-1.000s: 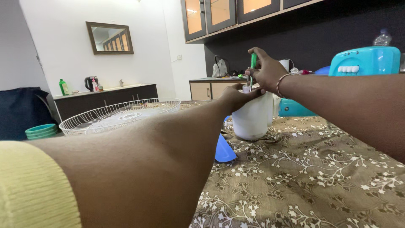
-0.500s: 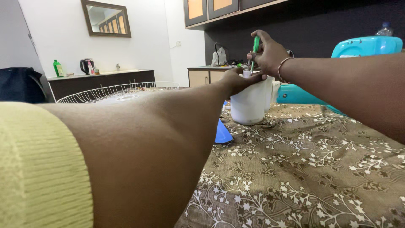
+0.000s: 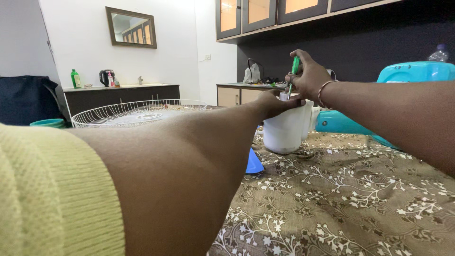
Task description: The person uses a screwdriver to loosen and remove screws from the rear cover of a white fan housing. They then detach the rear grille and separate the motor assembly from the housing, placing the components on the table.
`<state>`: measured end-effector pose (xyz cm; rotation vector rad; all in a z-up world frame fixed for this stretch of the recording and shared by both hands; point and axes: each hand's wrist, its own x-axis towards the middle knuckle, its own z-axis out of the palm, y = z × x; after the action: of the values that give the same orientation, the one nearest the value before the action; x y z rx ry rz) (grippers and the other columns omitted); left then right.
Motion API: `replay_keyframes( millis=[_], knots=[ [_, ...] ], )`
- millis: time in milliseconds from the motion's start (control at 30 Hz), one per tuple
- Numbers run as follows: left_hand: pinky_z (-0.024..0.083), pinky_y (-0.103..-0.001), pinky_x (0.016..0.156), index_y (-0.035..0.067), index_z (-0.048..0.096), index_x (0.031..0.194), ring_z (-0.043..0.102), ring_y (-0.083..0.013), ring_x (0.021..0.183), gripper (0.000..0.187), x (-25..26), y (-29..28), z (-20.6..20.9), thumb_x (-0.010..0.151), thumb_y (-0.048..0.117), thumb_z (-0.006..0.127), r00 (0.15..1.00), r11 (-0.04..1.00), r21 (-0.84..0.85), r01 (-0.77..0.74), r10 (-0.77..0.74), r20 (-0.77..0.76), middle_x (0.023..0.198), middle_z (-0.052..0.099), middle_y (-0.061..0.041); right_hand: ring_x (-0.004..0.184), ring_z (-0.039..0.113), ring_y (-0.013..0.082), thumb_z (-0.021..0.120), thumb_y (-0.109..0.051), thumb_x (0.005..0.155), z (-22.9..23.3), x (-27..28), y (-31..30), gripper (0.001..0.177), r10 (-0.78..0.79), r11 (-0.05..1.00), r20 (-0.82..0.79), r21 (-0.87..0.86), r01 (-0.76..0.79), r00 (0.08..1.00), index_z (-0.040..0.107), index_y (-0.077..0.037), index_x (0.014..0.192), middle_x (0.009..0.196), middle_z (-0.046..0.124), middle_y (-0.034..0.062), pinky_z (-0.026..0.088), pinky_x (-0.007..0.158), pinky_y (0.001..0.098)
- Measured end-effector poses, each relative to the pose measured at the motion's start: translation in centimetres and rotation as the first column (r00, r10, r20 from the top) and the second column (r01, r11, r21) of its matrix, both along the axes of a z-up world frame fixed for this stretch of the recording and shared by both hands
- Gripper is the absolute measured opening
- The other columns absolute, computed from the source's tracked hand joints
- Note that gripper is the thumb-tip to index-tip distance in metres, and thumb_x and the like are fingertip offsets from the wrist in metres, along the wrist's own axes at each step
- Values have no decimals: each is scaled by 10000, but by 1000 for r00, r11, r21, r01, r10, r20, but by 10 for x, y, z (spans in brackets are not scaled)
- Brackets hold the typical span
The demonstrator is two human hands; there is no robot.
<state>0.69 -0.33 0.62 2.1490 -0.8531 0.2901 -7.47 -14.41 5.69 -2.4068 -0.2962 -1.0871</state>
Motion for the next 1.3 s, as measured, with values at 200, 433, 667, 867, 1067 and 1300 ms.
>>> replay_keyframes(
  millis=[200,433,667,867,1067,1300],
  knots=[
    [603,-402,906,53,530,1404,742,-269,1123,1152,-11,-1,7,500,719,790,986,999,-41,4,-11,-168,1250,725,-180,976,753,246,778,-124,874,3,17,-20,642,212,976,49,44,-214,976,462,-156,1433,1074,730,129,602,843,365],
    [580,-327,967,-26,575,1355,723,-223,1145,1013,18,-11,9,707,709,834,1000,998,60,3,-2,-13,1267,725,-182,937,722,270,764,-58,855,14,-4,-4,643,252,968,-6,-19,-252,968,486,-151,1427,1190,622,159,661,771,417],
    [559,-351,975,33,376,1449,667,-222,1215,1125,31,-14,6,633,661,828,1000,1000,14,16,-15,-26,1371,624,-192,965,734,264,624,-29,916,23,-16,5,654,484,846,-225,369,-386,846,412,-225,1503,1240,587,96,680,735,473],
    [477,-364,1095,-65,-54,1535,512,-333,1376,1518,8,0,11,604,710,863,990,989,44,-140,139,18,1496,408,-313,968,715,273,761,-132,932,28,-18,13,575,277,945,-191,234,-230,942,510,-168,1448,1165,606,122,658,744,448],
    [459,-394,1120,-62,36,1564,468,-374,1426,1525,15,-4,14,567,752,853,974,969,108,-221,224,-20,1540,386,-330,972,725,280,678,-46,923,33,-10,14,525,391,892,-188,318,-321,901,557,-172,1418,1191,600,112,677,765,455],
    [477,-384,1104,-121,117,1520,484,-331,1417,1517,33,-13,5,543,757,876,983,981,62,-182,182,-1,1510,433,-313,1033,736,280,524,-71,990,33,-13,8,536,476,863,-266,328,-385,838,425,-182,1505,1286,615,110,682,827,434]
  ],
)
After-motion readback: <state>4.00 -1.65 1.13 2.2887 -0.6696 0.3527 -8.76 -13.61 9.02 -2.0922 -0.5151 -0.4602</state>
